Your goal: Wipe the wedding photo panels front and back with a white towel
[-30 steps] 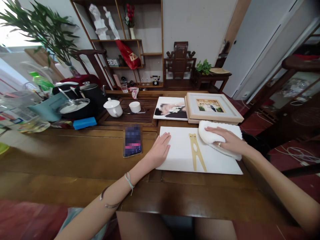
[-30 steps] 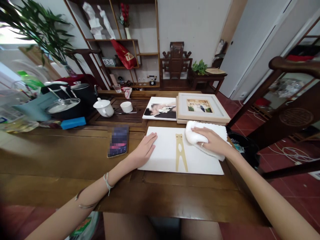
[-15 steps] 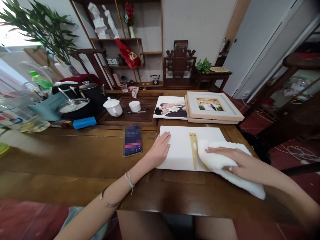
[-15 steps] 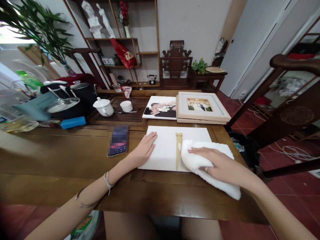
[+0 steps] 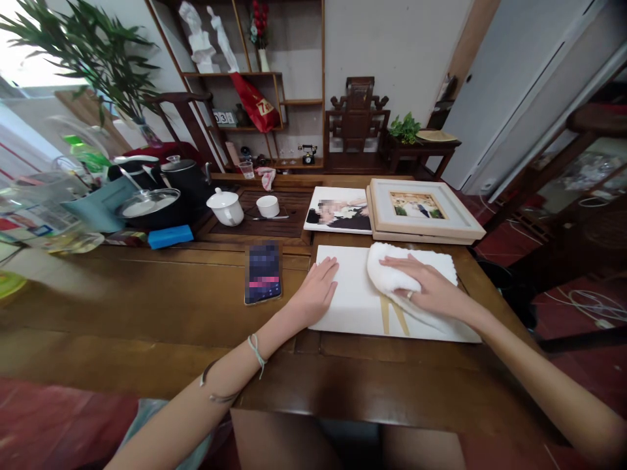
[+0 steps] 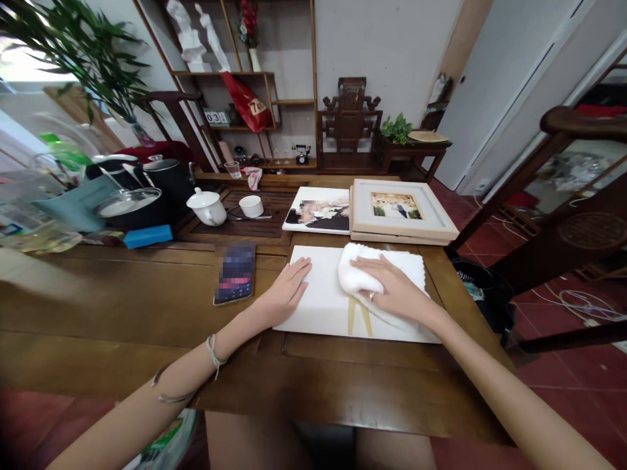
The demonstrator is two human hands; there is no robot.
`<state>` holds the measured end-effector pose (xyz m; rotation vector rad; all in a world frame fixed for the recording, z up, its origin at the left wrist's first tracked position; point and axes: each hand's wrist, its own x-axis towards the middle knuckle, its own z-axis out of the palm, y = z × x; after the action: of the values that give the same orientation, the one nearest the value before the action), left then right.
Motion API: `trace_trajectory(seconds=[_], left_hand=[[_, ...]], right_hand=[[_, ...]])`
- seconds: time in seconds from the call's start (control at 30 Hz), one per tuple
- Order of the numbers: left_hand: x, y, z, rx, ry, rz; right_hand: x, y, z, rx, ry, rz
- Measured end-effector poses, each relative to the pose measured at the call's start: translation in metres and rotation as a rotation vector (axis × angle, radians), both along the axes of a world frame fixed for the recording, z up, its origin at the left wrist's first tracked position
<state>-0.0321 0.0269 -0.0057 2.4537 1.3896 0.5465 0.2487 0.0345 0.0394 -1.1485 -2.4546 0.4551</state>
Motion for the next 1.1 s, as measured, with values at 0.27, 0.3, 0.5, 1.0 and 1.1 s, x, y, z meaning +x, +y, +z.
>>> trace_trajectory(seconds=[0.27, 0.3, 0.5, 1.0, 1.1], left_hand=[[0.000, 0.001, 0.000, -0.002, 0.005, -0.003], [0.000, 0.001, 0.000, 0.001, 0.004, -0.003], [0.000, 0.000, 0.001, 0.006, 0.007, -0.004], [0.000, -0.001, 0.004, -0.017, 0.000, 0.003], [0.000, -0.001, 0.003, -0.017, 0.001, -0.002]], right_hand=[[-0.015, -0.073, 0.016, -0.082, -0.121, 0.351], [-0.015, -0.070, 0.015, -0.094, -0.111, 0.344], [-0.013, -0.013, 0.012, -0.124, 0.065, 0.100], [0.007, 0.041, 0.024, -0.386, 0.194, -0.283], [0.030, 0.032, 0.018, -0.368, 0.179, -0.350]])
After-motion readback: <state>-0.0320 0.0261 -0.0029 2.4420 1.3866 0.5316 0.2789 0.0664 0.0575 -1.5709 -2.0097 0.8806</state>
